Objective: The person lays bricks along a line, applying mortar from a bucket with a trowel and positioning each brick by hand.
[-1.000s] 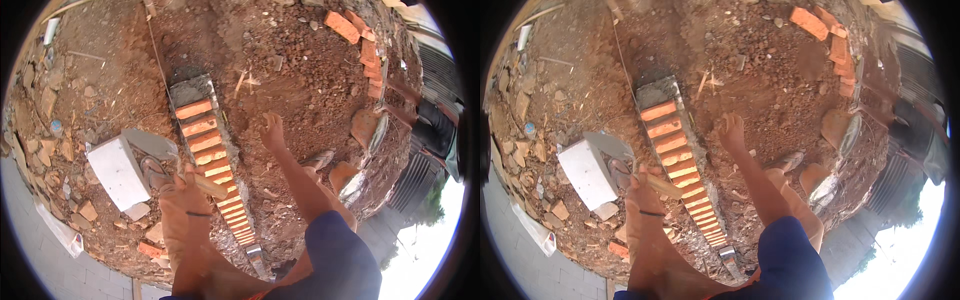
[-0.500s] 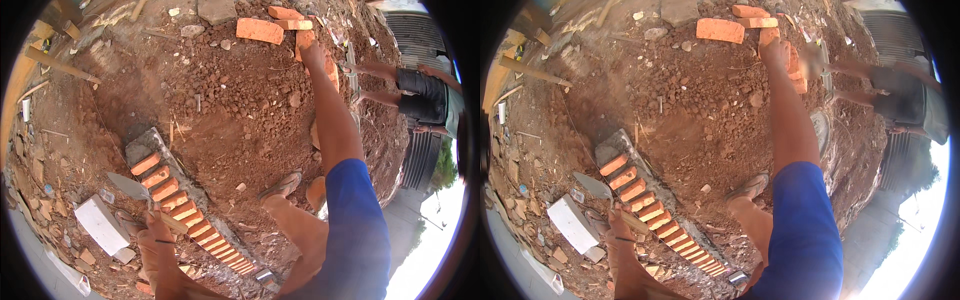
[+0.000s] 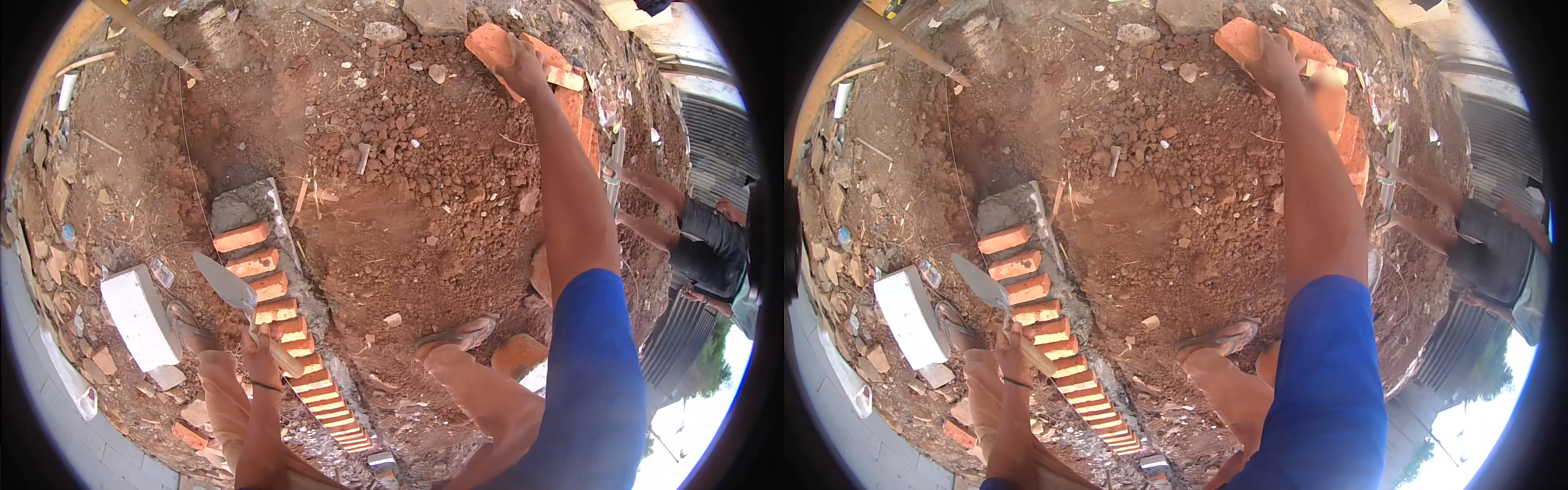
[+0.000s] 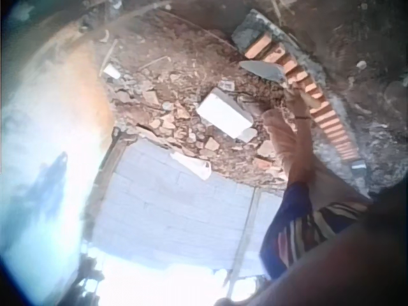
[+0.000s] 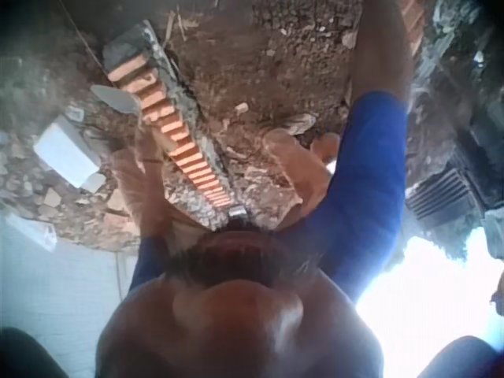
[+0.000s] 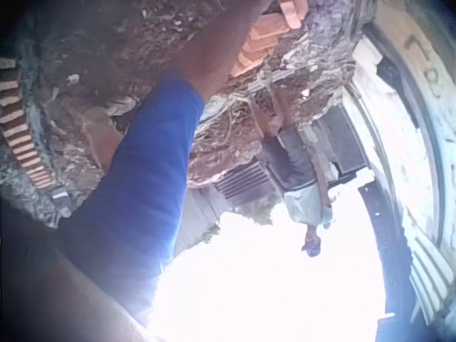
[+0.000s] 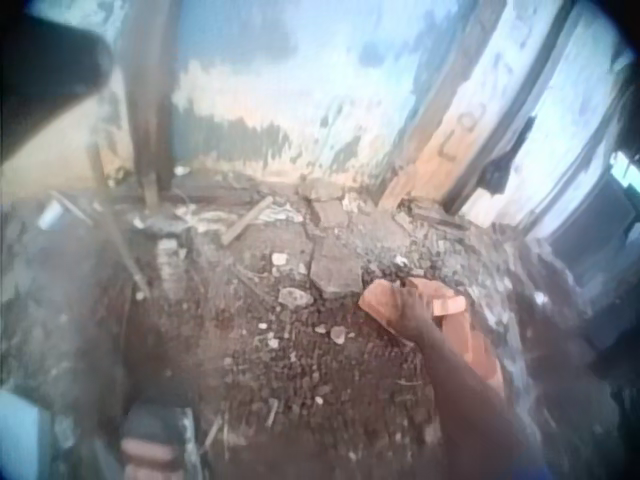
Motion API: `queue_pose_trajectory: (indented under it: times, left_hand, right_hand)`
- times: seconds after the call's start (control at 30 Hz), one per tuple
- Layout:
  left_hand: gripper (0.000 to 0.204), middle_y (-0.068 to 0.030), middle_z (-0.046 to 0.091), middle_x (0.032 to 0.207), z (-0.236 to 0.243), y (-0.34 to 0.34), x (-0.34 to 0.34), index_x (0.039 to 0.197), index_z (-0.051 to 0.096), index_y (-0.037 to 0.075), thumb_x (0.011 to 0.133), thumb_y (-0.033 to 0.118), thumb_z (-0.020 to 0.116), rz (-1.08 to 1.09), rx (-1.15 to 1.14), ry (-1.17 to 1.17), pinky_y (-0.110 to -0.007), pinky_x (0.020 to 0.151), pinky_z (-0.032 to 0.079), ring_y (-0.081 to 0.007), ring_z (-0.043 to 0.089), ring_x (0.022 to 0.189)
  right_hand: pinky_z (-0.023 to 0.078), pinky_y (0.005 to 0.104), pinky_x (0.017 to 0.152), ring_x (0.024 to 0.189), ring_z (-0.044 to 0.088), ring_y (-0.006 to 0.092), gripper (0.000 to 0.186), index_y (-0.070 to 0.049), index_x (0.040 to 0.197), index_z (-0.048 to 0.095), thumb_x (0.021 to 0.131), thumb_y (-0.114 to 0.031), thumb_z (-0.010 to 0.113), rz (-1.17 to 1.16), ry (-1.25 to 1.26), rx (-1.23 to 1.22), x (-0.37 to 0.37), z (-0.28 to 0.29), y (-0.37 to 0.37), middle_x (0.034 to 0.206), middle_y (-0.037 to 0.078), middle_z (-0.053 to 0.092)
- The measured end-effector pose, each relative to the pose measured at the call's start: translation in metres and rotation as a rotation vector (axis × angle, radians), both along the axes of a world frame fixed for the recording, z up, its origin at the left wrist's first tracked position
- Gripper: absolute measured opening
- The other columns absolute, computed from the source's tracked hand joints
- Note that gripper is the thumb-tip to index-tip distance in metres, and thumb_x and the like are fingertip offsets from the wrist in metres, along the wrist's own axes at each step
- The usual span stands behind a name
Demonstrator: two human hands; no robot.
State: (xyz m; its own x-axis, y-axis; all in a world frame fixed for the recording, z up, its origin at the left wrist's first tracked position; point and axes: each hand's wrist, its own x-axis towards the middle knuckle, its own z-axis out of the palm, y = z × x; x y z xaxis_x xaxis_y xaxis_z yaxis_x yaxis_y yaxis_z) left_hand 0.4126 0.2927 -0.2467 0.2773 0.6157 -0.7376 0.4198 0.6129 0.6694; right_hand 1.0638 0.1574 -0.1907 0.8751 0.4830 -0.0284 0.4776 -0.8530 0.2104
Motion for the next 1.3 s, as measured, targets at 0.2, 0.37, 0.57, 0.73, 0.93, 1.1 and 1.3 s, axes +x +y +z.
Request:
queue_pose_trajectory:
  times: [0.2,0.37,0.57,0.73,0.93,1.1,1.3]
  left_hand:
    - [0.015,-0.0055,0.059,0.079,0.024,0.019,-0.014,0.101,0.05,0.004,0.094,0.015,0.056,0.106,-0.102,0.053,-0.028,0.068,0.05,-0.0125,0.058,0.072]
    - [0.016,-0.0052,0.06,0.08,0.028,0.049,-0.019,0.098,0.05,0.004,0.094,0.017,0.058,0.196,-0.059,-0.022,-0.027,0.067,0.049,-0.0119,0.06,0.076]
    - [0.018,-0.0043,0.06,0.076,0.052,0.094,-0.031,0.096,0.049,0.002,0.094,0.018,0.058,0.315,-0.062,-0.012,-0.025,0.064,0.049,-0.0108,0.058,0.067]
    - [0.02,-0.0052,0.061,0.079,0.082,0.118,-0.037,0.095,0.05,0.001,0.095,0.02,0.057,0.451,-0.171,0.042,-0.025,0.06,0.045,-0.0075,0.054,0.067]
    - [0.021,-0.0068,0.062,0.082,0.087,0.134,-0.061,0.1,0.05,0.0,0.096,0.02,0.055,0.401,-0.178,0.063,-0.025,0.064,0.046,-0.0081,0.055,0.071]
    - [0.022,-0.008,0.064,0.087,0.094,0.149,-0.061,0.104,0.05,0.0,0.096,0.02,0.056,0.395,-0.265,0.101,-0.025,0.07,0.048,-0.0092,0.057,0.076]
    - [0.021,-0.0082,0.063,0.092,0.096,0.16,-0.068,0.107,0.05,0.0,0.096,0.018,0.054,0.432,-0.338,0.097,-0.026,0.075,0.048,-0.0108,0.06,0.081]
  right_hand:
    - [0.036,0.0466,0.108,0.125,0.048,0.0293,0.058,0.0,0.138,0.038,0.088,-0.02,0.061,-0.241,1.225,1.881,-0.144,0.04,0.007,0.134,0.015,0.049]
    - [0.038,0.0502,0.106,0.125,0.048,0.0309,0.059,0.002,0.135,0.037,0.084,-0.014,0.063,-0.574,1.345,1.918,-0.26,-0.007,0.076,0.131,0.014,0.051]
    - [0.048,0.043,0.095,0.112,0.057,0.0282,0.053,0.001,0.132,0.039,0.085,-0.011,0.061,-0.541,1.464,1.156,-0.373,-0.13,0.184,0.122,0.015,0.055]
    - [0.042,0.0457,0.099,0.119,0.051,0.0314,0.058,-0.002,0.134,0.038,0.083,-0.013,0.064,0.136,1.101,0.432,-0.449,-0.225,0.252,0.126,0.016,0.052]
    - [0.038,0.0435,0.102,0.125,0.043,0.0306,0.054,-0.009,0.136,0.037,0.086,-0.015,0.059,0.611,0.724,-0.095,-0.481,-0.263,0.294,0.133,0.013,0.046]
    - [0.035,0.045,0.105,0.126,0.041,0.0308,0.056,-0.009,0.138,0.035,0.085,-0.006,0.054,0.734,0.72,-0.093,-0.485,-0.283,0.298,0.133,0.012,0.044]
    - [0.036,0.0441,0.096,0.117,0.046,0.0281,0.053,-0.009,0.136,0.038,0.085,-0.005,0.05,0.803,0.56,-0.065,-0.492,-0.305,0.301,0.125,0.009,0.048]
